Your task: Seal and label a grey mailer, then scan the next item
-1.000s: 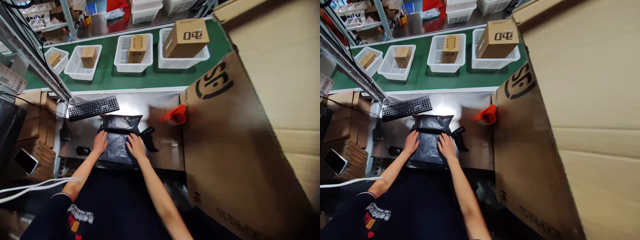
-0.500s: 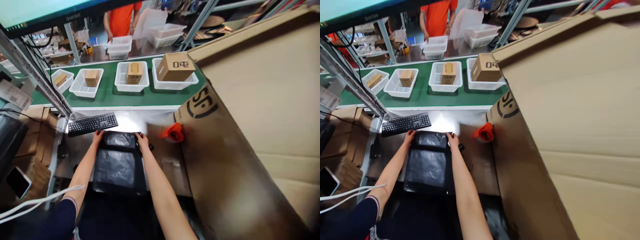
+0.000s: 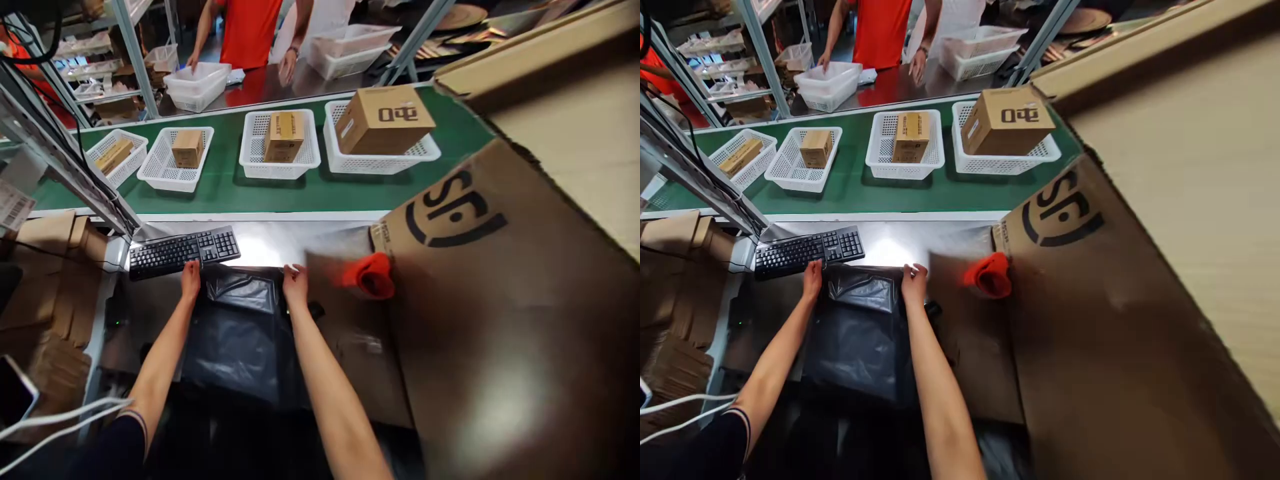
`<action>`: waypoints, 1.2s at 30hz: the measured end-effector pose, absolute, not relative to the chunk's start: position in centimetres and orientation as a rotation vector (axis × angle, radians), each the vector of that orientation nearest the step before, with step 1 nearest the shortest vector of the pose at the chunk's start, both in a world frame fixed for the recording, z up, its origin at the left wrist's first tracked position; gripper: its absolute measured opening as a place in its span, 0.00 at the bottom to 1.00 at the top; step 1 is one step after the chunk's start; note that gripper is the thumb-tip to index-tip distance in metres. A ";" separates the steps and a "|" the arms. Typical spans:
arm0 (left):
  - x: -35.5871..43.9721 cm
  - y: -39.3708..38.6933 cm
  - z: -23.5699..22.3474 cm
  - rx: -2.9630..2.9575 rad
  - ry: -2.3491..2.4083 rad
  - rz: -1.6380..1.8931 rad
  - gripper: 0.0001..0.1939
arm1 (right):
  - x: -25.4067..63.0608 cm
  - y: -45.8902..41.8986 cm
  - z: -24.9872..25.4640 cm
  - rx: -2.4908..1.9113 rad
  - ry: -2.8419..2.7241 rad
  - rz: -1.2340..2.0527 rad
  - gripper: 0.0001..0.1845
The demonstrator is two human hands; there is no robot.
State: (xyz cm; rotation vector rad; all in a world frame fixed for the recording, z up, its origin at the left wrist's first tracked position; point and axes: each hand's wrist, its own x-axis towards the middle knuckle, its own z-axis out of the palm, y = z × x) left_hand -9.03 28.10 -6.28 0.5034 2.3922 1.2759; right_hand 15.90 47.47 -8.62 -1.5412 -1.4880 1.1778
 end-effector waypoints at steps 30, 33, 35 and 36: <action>3.8 -2.2 -6.3 0.322 1.767 1.093 0.18 | 16.8 12.1 -7.1 -0.344 -2.873 1.068 0.14; 3.4 -1.9 -5.4 0.435 1.795 1.078 0.14 | 16.3 11.5 -6.5 -0.447 -2.815 1.205 0.15; 3.3 -1.8 -5.1 0.474 1.806 1.054 0.12 | 16.0 11.3 -6.4 -0.553 -2.684 1.381 0.15; 3.2 -1.8 -4.9 0.481 1.808 1.039 0.12 | 16.0 11.3 -6.5 -0.617 -2.578 1.484 0.15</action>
